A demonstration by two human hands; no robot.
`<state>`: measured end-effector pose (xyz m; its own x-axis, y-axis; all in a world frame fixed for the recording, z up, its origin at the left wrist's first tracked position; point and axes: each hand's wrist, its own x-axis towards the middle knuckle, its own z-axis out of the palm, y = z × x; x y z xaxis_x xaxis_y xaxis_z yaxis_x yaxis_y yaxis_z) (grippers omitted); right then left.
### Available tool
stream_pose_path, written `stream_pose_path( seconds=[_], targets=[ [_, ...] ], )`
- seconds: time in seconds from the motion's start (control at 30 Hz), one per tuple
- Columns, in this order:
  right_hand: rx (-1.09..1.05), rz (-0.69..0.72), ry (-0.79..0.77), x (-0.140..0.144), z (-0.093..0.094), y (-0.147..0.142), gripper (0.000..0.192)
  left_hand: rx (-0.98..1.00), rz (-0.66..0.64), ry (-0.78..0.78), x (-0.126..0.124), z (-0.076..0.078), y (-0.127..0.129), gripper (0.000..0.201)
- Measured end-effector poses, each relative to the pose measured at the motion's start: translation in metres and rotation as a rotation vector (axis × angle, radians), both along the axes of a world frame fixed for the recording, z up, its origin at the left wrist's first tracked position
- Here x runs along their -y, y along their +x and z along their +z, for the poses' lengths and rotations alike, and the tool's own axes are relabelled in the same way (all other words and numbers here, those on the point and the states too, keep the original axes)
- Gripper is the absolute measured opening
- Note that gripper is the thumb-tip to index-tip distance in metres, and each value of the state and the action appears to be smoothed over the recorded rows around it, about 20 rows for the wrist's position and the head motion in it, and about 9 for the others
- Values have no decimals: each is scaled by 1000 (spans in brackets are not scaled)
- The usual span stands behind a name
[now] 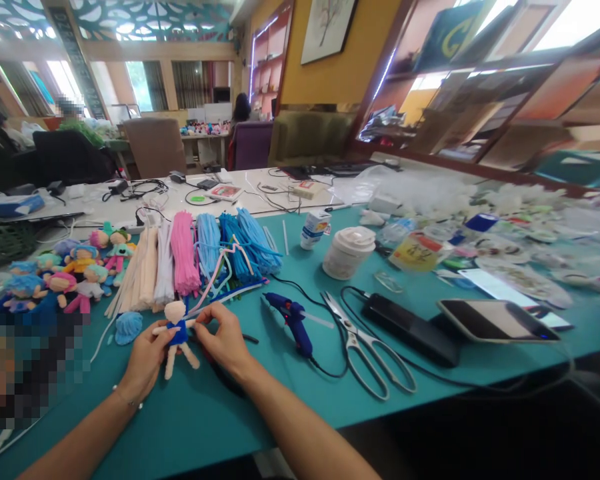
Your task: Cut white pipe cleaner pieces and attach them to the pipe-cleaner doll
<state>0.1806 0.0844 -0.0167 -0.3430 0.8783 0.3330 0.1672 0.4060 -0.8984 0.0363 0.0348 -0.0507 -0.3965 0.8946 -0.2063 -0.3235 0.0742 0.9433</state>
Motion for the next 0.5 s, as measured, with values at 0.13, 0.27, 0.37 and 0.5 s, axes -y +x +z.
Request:
stream_pose_path(
  seconds=[0.13,0.27,0.37,0.5],
  targets=[
    [18,12,86,0,-2,1,11,-47,-12,15,1,1,0,32],
    [40,39,176,1,-6,1,10,-65,-24,27,2,1,-1,32],
    [57,52,214,2,-8,1,11,-77,-33,20,2,1,-1,33],
    [66,65,238,4,-9,0,11,-81,-50,25,4,2,0,33]
  ],
)
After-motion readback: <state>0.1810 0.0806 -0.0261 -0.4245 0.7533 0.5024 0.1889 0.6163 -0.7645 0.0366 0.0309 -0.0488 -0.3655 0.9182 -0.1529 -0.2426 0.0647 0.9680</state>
